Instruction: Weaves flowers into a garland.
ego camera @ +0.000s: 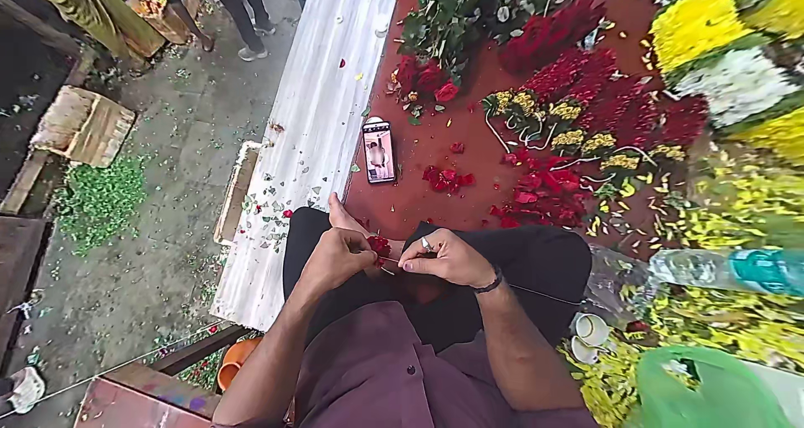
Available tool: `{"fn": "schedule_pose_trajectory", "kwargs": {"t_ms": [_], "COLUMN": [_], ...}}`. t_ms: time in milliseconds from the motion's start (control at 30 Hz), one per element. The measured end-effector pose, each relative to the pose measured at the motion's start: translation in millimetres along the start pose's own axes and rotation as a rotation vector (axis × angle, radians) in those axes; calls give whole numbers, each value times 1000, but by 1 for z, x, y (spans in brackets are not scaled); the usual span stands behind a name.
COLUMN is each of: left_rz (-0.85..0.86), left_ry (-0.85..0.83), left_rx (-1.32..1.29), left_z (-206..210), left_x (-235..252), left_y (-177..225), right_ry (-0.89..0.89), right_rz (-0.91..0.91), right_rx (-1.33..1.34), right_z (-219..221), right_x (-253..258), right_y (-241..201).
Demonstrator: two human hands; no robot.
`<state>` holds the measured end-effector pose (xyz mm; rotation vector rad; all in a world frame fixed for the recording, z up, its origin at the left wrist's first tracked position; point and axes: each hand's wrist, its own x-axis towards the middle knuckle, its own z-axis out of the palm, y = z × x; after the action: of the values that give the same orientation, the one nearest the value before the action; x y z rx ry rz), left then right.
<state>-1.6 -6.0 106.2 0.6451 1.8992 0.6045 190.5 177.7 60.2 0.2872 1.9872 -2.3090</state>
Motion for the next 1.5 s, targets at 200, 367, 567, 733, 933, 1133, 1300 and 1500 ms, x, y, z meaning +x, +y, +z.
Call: {"fn": "schedule_pose_trajectory", "kwargs": {"t_ms": [200,367,567,733,933,1133,1300,1500], "left_rz": [52,79,37,51,102,98,148,142], "left_ry": [48,-22,-48,-53,-62,-71,-88,-86], "left_rx": [-37,-80,-100,-102,-112,-107,-131,-120], "left_z": [-4,5,6,7,7,9,14,12], "left_x": [-8,-3,-2,3,0,0,2,-1], "left_y": [8,6,4,7,11,6,11,12], "right_ry": [570,604,505,685,877,845,857,839], "right_rz": [453,631,720,698,524,282,182,97], "right_rx": [-462,-917,-902,-550,-124,120,201,183], "right_z": [-128,-197,-194,-200,-178,-137,-104,-85], "right_x": [11,47,61,47,40,24,13,10], "right_y": [29,100,125,111,75,26,8,19]}}
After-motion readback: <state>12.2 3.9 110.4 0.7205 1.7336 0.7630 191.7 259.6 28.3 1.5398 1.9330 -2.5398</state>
